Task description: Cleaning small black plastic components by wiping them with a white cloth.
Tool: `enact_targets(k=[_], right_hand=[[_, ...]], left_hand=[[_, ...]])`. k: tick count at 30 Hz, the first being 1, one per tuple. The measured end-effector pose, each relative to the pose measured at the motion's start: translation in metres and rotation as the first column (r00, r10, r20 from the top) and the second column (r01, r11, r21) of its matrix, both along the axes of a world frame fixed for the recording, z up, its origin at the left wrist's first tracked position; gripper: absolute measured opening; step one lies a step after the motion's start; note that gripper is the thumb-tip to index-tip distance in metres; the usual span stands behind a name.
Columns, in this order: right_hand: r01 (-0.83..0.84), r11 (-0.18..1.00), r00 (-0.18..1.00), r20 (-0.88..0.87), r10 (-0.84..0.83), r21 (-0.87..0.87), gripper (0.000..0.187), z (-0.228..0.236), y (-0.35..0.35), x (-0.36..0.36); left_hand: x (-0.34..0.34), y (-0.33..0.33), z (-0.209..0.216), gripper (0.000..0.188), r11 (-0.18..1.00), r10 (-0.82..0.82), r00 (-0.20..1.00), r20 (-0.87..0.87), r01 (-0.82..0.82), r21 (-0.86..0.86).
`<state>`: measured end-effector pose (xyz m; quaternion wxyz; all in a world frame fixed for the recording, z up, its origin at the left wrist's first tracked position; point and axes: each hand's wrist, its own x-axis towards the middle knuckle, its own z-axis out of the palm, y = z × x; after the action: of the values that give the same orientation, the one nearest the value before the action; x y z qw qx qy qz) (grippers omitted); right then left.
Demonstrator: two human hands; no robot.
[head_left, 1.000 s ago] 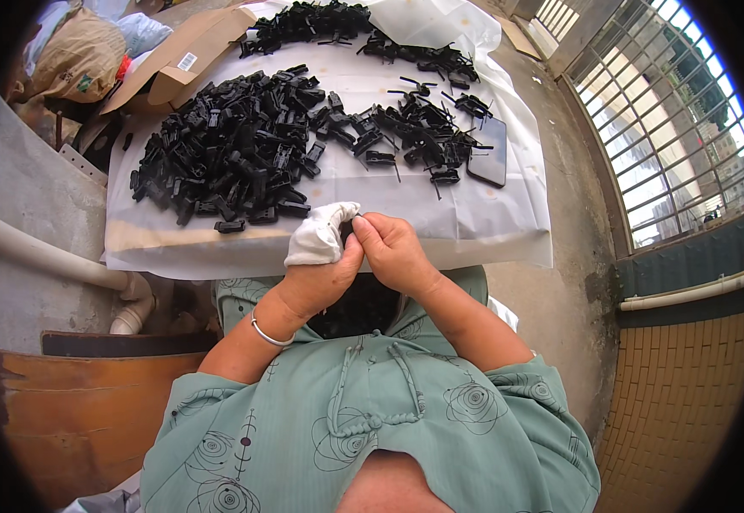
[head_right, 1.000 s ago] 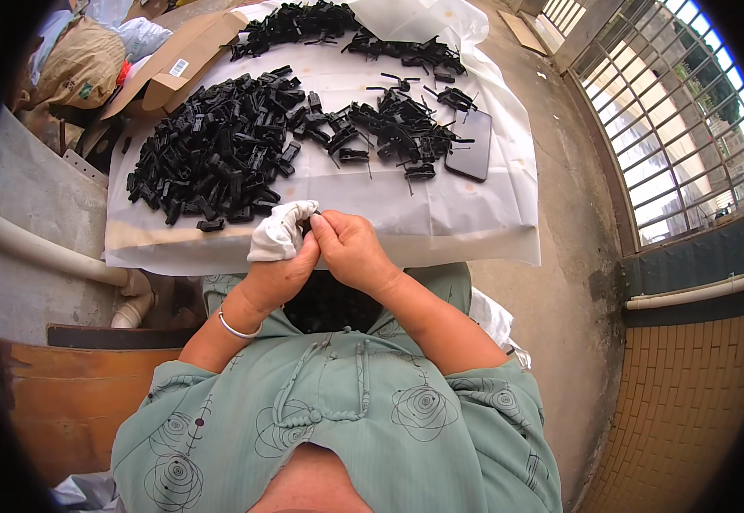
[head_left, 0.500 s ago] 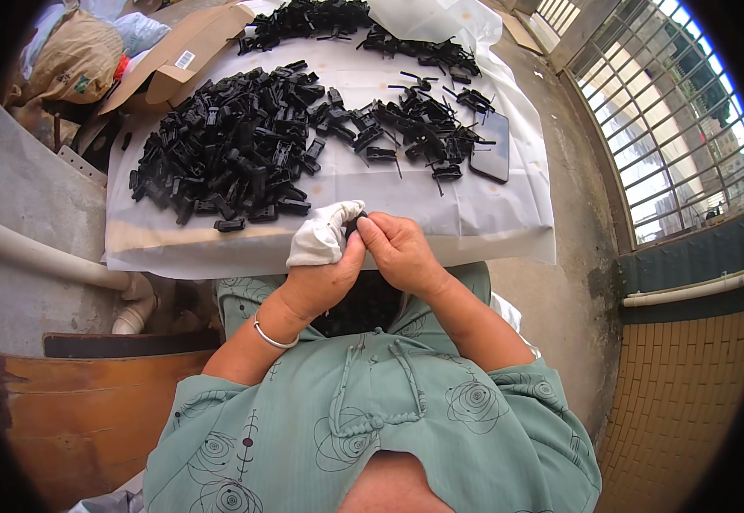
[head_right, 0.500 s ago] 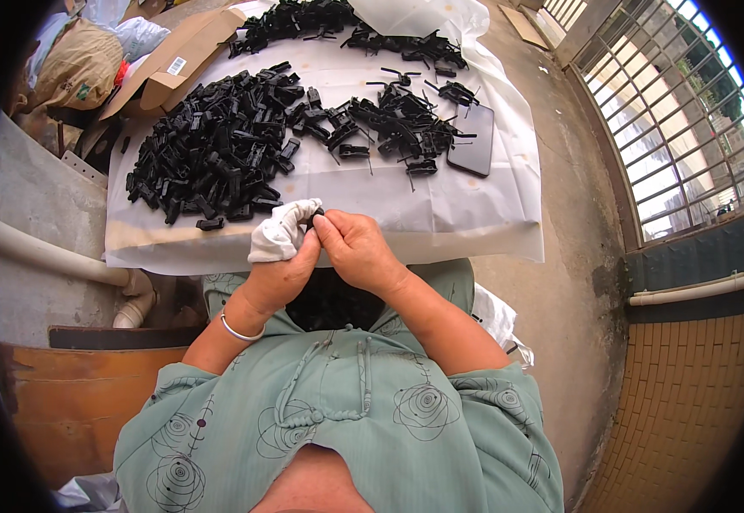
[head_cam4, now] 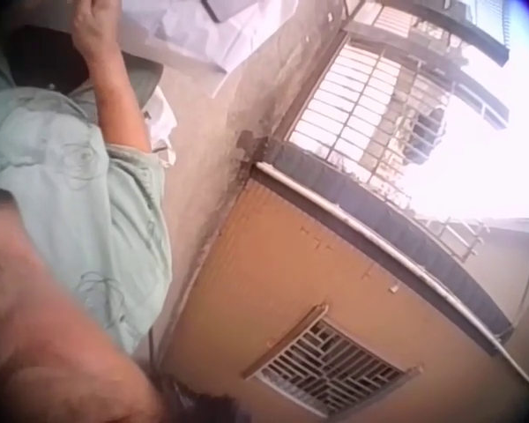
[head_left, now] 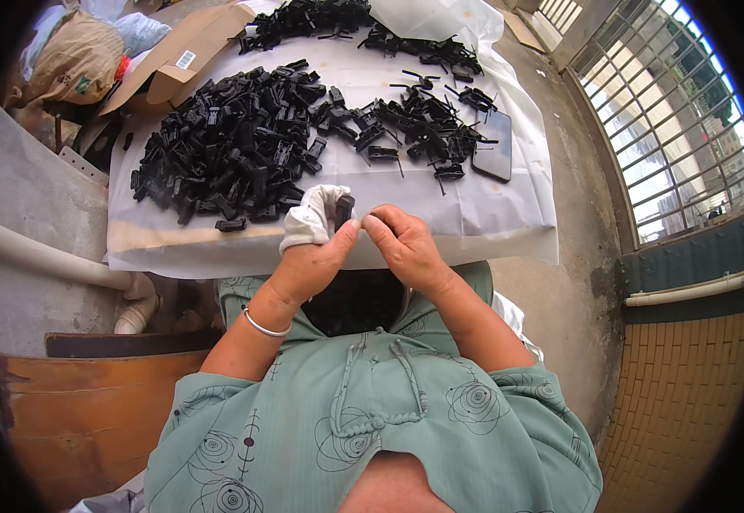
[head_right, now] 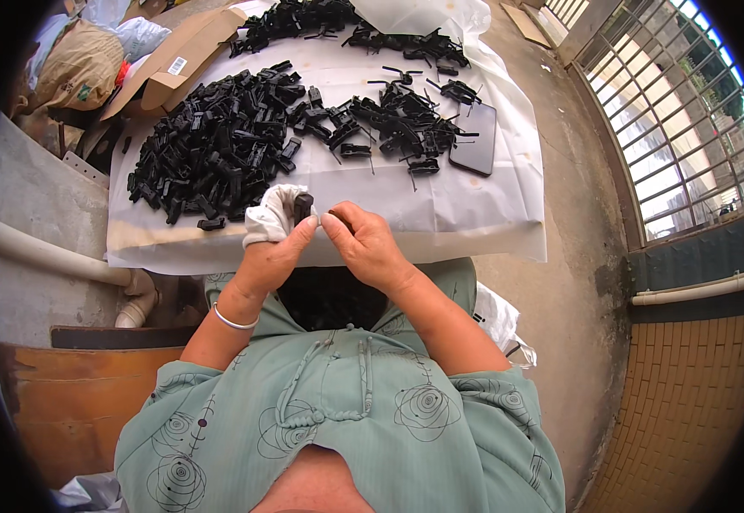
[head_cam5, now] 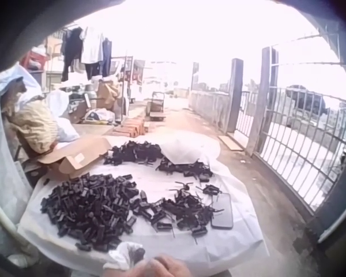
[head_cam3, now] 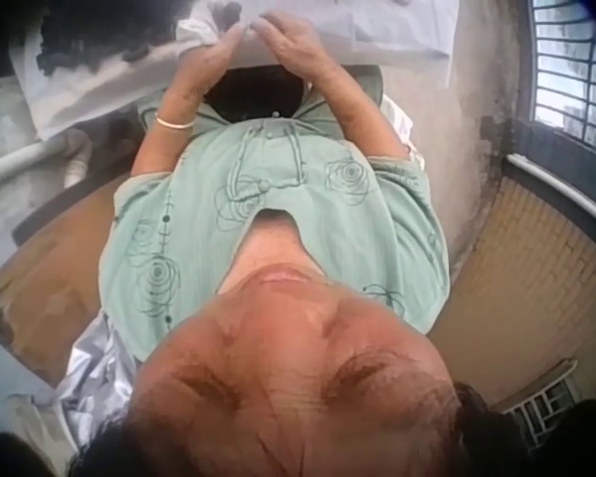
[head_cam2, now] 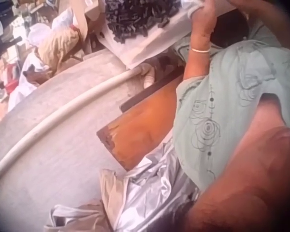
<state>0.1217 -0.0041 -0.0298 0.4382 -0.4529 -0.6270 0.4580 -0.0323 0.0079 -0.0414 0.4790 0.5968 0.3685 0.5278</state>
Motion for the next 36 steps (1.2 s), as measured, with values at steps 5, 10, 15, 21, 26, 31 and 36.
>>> enact_targets(k=[5,10,15,21,26,31,36], right_hand=[[-0.112,0.989,0.966,0.244,0.085,0.1,0.012,-0.006,-0.001,0.016],[-0.069,0.91,0.976,0.216,-0.024,0.41,0.016,0.007,0.002,0.019],[-0.074,0.997,0.994,-0.084,0.073,-0.008,0.016,0.016,-0.002,0.01],[-0.118,0.993,0.989,-0.096,0.115,-0.021,0.014,0.019,-0.004,0.008],[-0.116,0.968,0.98,0.181,0.076,0.221,0.019,0.021,0.001,0.008],[-0.255,0.966,0.943,0.212,0.256,-0.036,0.026,0.031,0.009,0.012],[-0.202,0.978,0.954,0.215,0.208,-0.048,0.027,0.02,0.011,0.002]], left_hand=[[-0.005,-0.004,0.02,0.032,0.933,-0.125,0.958,0.259,0.202,-0.297],[-0.004,-0.007,0.023,0.037,0.964,-0.169,0.986,-0.008,0.163,-0.208],[-0.007,-0.011,0.033,0.033,0.822,-0.339,0.903,0.263,0.42,-0.384],[-0.007,-0.012,0.029,0.026,0.857,-0.316,0.916,0.247,0.387,-0.339],[-0.006,-0.011,0.03,0.021,0.899,-0.248,0.95,0.191,0.299,-0.32],[-0.004,-0.01,0.035,0.023,0.938,-0.259,0.963,-0.08,0.23,-0.259],[-0.004,-0.009,0.024,0.025,0.983,-0.182,0.941,-0.285,0.182,-0.025]])
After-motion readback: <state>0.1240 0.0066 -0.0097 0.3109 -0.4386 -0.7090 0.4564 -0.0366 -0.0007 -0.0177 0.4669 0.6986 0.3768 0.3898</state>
